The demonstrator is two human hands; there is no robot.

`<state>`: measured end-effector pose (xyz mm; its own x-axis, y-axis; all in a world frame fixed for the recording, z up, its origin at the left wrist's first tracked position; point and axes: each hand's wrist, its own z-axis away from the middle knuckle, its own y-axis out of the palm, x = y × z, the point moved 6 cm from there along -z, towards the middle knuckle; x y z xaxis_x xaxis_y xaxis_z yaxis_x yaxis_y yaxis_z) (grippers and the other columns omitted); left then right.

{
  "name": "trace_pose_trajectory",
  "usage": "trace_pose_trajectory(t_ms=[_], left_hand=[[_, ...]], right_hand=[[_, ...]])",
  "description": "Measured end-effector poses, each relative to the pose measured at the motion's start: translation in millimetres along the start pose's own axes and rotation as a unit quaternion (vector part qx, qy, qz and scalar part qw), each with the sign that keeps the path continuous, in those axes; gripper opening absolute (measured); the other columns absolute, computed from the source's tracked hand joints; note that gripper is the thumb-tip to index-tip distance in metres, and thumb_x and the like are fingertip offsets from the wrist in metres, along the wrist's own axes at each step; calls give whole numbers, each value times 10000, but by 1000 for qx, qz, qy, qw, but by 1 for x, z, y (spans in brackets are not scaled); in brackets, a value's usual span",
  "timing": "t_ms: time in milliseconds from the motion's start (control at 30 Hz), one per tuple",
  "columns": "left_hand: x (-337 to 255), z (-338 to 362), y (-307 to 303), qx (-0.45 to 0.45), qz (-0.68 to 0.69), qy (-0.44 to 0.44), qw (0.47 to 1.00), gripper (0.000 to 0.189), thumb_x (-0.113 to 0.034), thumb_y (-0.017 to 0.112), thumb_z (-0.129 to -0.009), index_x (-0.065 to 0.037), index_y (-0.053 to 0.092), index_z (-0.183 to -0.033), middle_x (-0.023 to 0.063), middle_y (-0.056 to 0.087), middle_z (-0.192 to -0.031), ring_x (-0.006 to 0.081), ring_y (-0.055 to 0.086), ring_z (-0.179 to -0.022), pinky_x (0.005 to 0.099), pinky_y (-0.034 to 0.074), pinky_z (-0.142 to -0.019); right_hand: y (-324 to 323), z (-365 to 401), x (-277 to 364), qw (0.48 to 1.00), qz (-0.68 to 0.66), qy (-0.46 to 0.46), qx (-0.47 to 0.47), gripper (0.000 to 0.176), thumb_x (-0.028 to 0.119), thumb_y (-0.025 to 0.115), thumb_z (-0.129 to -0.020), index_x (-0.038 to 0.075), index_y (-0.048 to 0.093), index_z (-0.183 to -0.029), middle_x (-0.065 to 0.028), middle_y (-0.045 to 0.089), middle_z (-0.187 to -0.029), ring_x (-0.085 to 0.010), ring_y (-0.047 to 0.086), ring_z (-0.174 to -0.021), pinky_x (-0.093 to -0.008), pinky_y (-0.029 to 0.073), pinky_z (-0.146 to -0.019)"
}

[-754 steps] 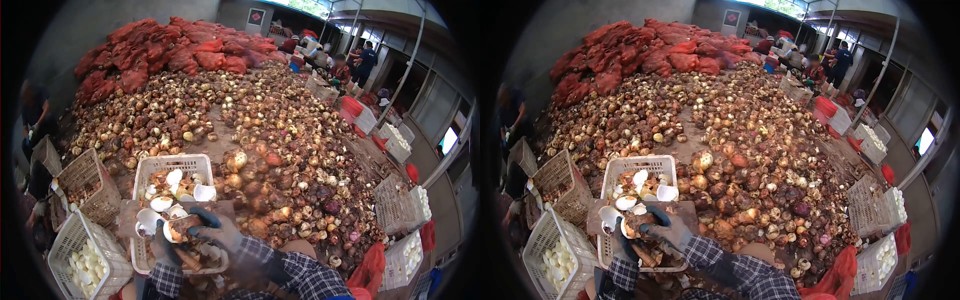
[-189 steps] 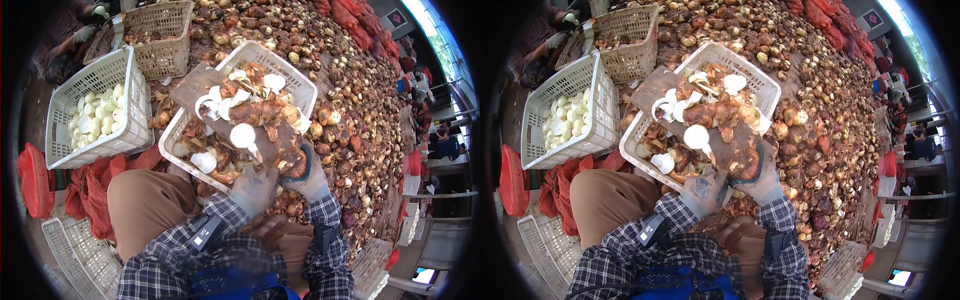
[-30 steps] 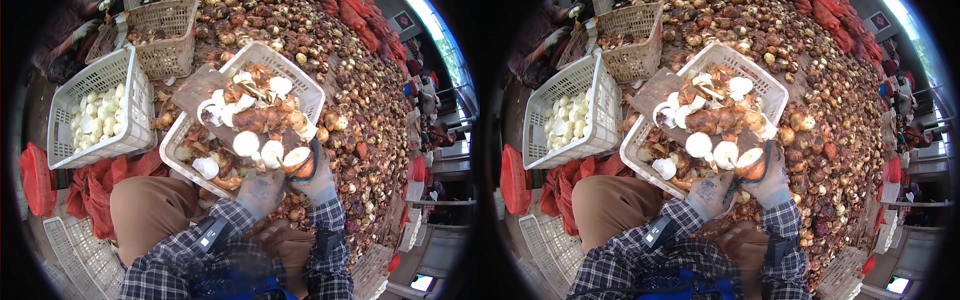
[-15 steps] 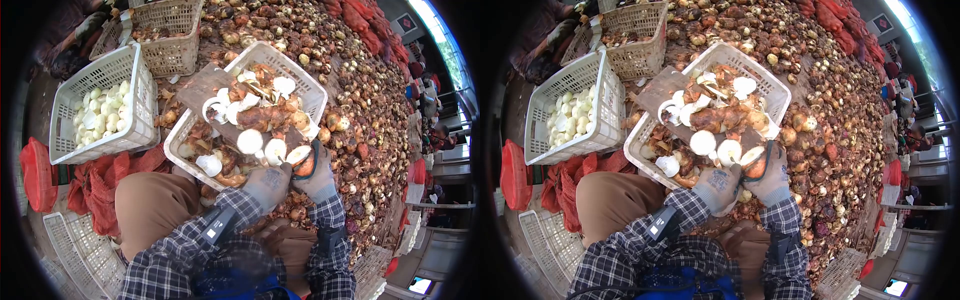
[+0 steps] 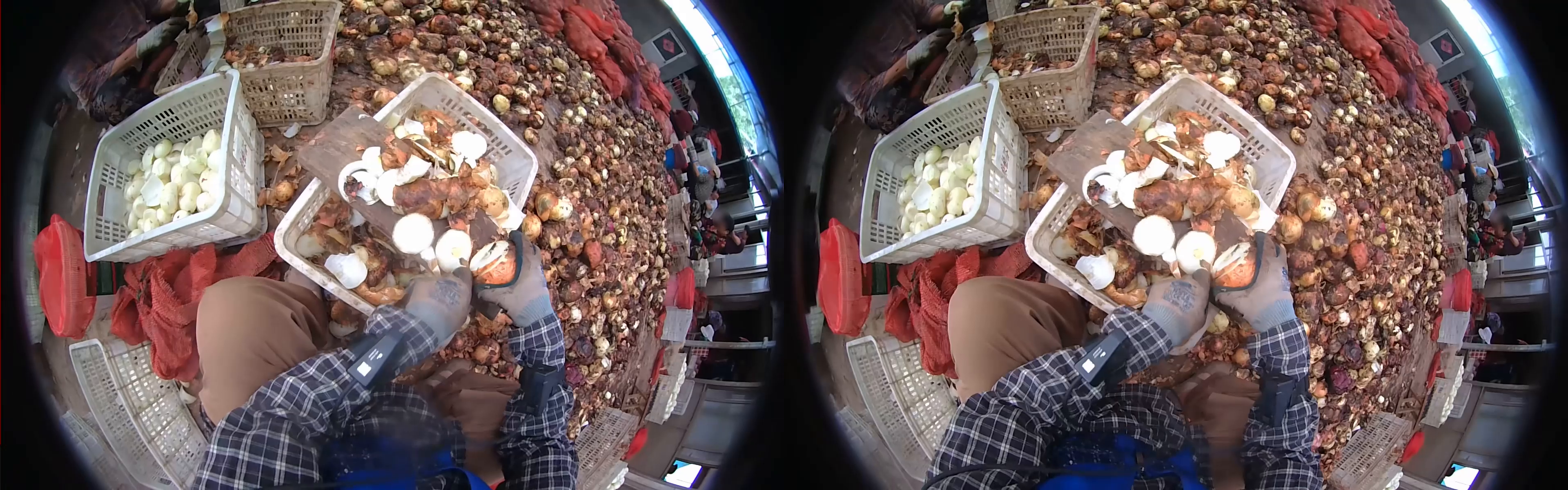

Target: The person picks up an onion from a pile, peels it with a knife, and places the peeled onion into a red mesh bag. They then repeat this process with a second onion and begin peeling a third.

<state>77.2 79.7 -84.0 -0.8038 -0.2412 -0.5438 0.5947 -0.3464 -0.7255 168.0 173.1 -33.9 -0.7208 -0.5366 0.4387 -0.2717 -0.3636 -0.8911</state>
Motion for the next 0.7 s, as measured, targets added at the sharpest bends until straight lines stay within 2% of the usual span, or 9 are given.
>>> trace_pose_trajectory(t_ms=[33,133,167,267,433,533,567,667,700], left_hand=[[1,2,2,-6,12,-9,1000,432,-341,542,-910,22,472,-1132,189,657,-985,282,660,-936,373,521,-775],[0,-4,-3,35,13,5,999,450,-322,573,-891,28,463,-1153,199,664,-993,270,664,-951,364,526,-780],[0,-7,-12,90,-16,-18,996,478,-321,594,-876,32,472,-1173,192,672,-1006,268,667,-958,355,530,-785],[5,-4,-23,73,3,-26,997,471,-308,606,-866,48,507,-1159,171,678,-1014,271,667,-967,358,528,-806],[41,-17,-13,-14,210,-53,976,320,-233,577,-853,-37,594,-1105,169,681,-961,260,671,-889,355,535,-782],[57,-11,-10,44,568,-125,812,261,-192,548,-865,26,593,-1000,165,678,-789,238,669,-718,352,540,-709],[59,-8,-20,-12,547,-117,829,246,-199,548,-874,26,567,-973,176,667,-771,256,658,-674,381,534,-700],[41,3,-49,-130,201,-27,971,250,-222,549,-886,0,532,-999,175,657,-763,277,654,-678,405,527,-694],[26,9,-49,-86,132,9,987,285,-256,548,-893,-16,505,-1043,158,648,-773,293,653,-703,418,518,-695]], right_hand=[[-4,3,2,998,42,-39,-29,1029,221,862,-465,-15,374,-1340,-191,496,-1236,-333,499,-1129,-395,407,-1008],[0,4,-9,999,-36,7,-30,1041,214,865,-459,-5,374,-1351,-201,462,-1271,-348,488,-1150,-403,398,-1023],[-3,5,-4,998,-54,15,-14,997,240,859,-473,5,402,-1328,-212,452,-1272,-367,410,-1214,-425,393,-1024],[-3,9,-9,999,21,-32,-34,1011,237,862,-468,7,395,-1334,-201,467,-1255,-363,446,-1181,-422,402,-1015],[-1,12,-33,991,-132,-28,-22,1002,198,869,-473,22,392,-1337,-162,464,-1249,-317,473,-1177,-391,397,-1029],[0,17,-34,984,-175,-9,-15,1007,165,872,-467,23,389,-1338,-153,463,-1251,-298,488,-1172,-377,410,-1026],[-3,17,-31,991,-131,-20,-17,1031,152,877,-457,22,377,-1349,-151,459,-1255,-282,500,-1163,-370,418,-1024],[-1,17,-41,987,-161,-11,-18,1034,154,876,-461,22,373,-1355,-149,463,-1257,-280,500,-1169,-371,418,-1023],[-1,16,-40,987,-157,-14,-17,1033,153,876,-462,22,374,-1355,-149,466,-1258,-278,501,-1170,-370,418,-1024]])
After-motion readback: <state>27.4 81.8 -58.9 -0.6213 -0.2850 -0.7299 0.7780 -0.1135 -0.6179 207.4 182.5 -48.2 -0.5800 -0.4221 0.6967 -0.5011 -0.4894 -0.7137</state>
